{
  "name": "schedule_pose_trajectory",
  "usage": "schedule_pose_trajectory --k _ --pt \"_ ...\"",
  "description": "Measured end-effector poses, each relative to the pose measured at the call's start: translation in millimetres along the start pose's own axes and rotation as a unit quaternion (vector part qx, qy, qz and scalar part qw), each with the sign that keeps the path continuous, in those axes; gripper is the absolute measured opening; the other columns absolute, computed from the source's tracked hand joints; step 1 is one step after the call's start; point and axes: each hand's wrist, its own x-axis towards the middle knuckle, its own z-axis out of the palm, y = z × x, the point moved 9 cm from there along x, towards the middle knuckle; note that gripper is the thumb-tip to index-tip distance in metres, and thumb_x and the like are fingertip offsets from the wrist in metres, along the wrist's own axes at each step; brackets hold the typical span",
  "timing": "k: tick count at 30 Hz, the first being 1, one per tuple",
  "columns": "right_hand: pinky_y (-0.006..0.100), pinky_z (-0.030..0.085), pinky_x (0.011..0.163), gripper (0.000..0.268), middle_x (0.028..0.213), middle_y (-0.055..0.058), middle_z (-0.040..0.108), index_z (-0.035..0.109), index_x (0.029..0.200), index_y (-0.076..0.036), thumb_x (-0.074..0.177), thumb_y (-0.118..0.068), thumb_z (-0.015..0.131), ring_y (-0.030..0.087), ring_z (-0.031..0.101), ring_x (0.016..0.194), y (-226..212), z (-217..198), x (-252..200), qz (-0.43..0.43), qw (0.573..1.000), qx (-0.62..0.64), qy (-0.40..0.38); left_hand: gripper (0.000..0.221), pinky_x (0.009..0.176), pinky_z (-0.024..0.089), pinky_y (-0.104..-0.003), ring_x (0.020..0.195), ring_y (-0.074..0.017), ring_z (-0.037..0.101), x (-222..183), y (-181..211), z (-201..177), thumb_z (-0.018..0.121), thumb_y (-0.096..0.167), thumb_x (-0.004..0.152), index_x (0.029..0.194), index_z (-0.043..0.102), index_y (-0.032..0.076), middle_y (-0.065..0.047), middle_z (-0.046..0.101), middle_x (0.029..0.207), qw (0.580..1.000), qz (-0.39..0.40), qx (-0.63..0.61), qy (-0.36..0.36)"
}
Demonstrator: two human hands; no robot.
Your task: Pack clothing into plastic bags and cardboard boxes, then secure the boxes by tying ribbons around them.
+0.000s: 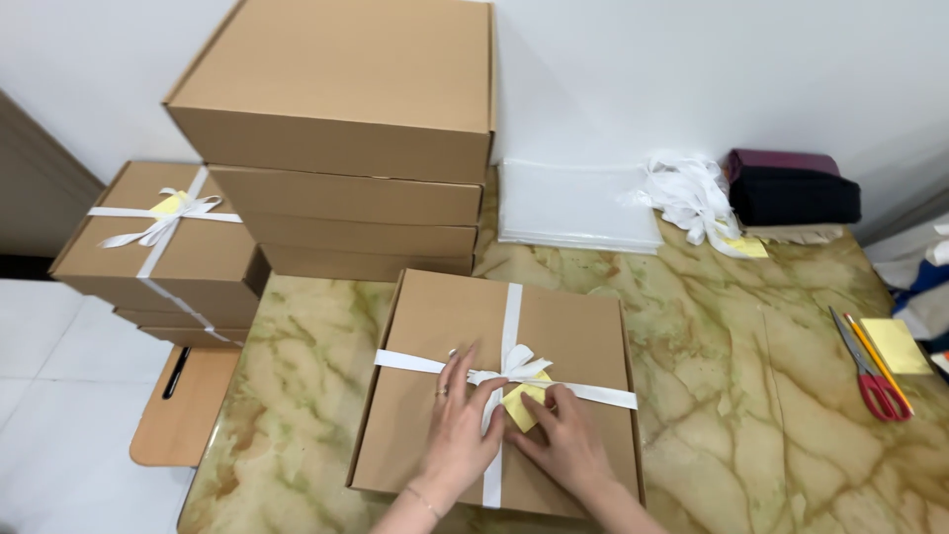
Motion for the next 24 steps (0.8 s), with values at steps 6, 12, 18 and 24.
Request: schedule_pose_trajectory --k 6,12,18,24 --pt "0.045 0.050 0.055 0.019 0.103 0.013 0.057 0.068 0.106 -0.006 0.097 -0.023 0.071 0.033 0.061 0.082 9.2 17.7 -17.8 -0.030 0.992 -0.122 -0.018 0.035 0.106 0.048 -0.042 0.122 -0.0257 0.059 21.2 -12.9 24.6 0.065 0.020 0.096 0.130 0.069 0.016 -0.003 0.066 0.127 0.996 -0.030 -0.065 -0.058" --pt "0.034 0.055 0.068 0.014 0.107 0.010 0.061 0.067 0.100 0.000 0.099 -0.014 0.069 0.024 0.065 0.078 20.1 -35.5 -35.3 -0.011 0.999 0.040 0.016 0.074 0.086 0.054 -0.047 0.093 -0.0340 0.073 24.7 -21.5 49.7 0.036 0.068 0.104 0.072 0.069 0.010 -0.013 0.076 0.081 0.896 -0.283 0.043 -0.339" --pt "0.024 0.057 0.060 0.010 0.106 0.011 0.059 0.072 0.102 -0.008 0.095 -0.014 0.072 0.015 0.067 0.073 20.1 -141.4 -61.1 0.029 0.994 0.010 0.109 0.091 0.058 0.056 -0.022 0.076 -0.0197 0.077 -10.8 63.3 115.8 0.028 0.084 0.096 0.125 0.067 0.007 -0.013 0.080 0.100 0.657 -0.363 -0.306 -0.586" --pt "0.026 0.056 0.072 0.024 0.113 0.005 0.068 0.077 0.110 -0.012 0.086 -0.017 0.078 0.014 0.069 0.081 129.3 -187.4 -87.7 0.275 0.931 0.128 0.202 0.029 0.049 0.052 -0.022 0.068 -0.0133 0.071 52.9 79.5 242.5 0.063 0.031 0.106 0.110 0.071 0.004 -0.011 0.078 0.094 0.745 -0.295 -0.391 -0.453"
